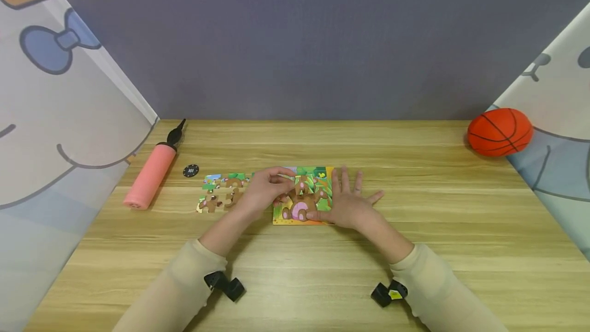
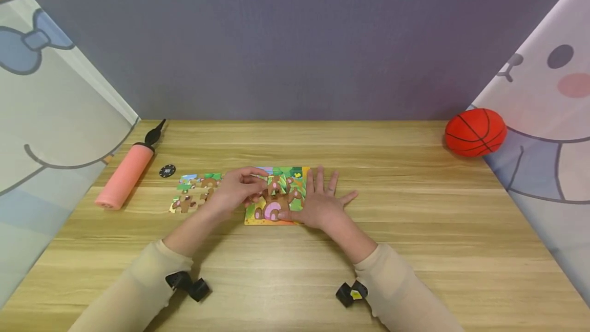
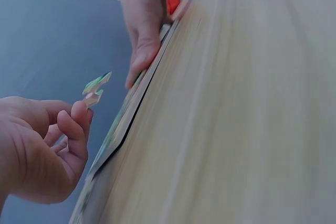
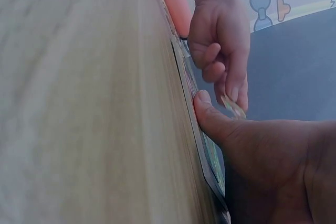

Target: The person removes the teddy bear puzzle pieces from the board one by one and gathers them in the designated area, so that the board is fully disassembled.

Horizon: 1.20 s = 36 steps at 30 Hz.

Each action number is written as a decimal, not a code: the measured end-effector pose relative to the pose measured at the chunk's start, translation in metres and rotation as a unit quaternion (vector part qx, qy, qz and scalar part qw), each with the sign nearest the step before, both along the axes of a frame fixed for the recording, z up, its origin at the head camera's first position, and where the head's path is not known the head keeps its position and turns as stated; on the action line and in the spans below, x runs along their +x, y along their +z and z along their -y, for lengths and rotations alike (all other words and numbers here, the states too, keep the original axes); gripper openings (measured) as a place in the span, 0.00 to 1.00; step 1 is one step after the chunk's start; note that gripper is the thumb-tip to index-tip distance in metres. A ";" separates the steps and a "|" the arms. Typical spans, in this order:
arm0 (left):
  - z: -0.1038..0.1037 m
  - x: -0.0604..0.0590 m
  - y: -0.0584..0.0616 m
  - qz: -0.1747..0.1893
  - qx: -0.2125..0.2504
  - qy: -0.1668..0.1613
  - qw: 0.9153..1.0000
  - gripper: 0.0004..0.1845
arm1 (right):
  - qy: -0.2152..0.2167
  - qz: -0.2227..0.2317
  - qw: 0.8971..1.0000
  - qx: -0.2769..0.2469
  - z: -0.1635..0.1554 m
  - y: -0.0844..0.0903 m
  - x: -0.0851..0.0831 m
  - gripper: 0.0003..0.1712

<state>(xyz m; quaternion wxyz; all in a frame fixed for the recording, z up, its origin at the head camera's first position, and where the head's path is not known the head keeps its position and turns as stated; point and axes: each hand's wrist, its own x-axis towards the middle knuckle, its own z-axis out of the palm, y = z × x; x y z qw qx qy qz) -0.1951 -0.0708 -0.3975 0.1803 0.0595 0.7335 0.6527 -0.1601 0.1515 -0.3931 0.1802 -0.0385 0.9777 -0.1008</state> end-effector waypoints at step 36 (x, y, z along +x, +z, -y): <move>0.085 0.013 -0.002 0.011 -0.082 0.026 0.996 0.15 | -0.004 0.005 1.000 -0.011 -0.001 0.000 0.001 0.79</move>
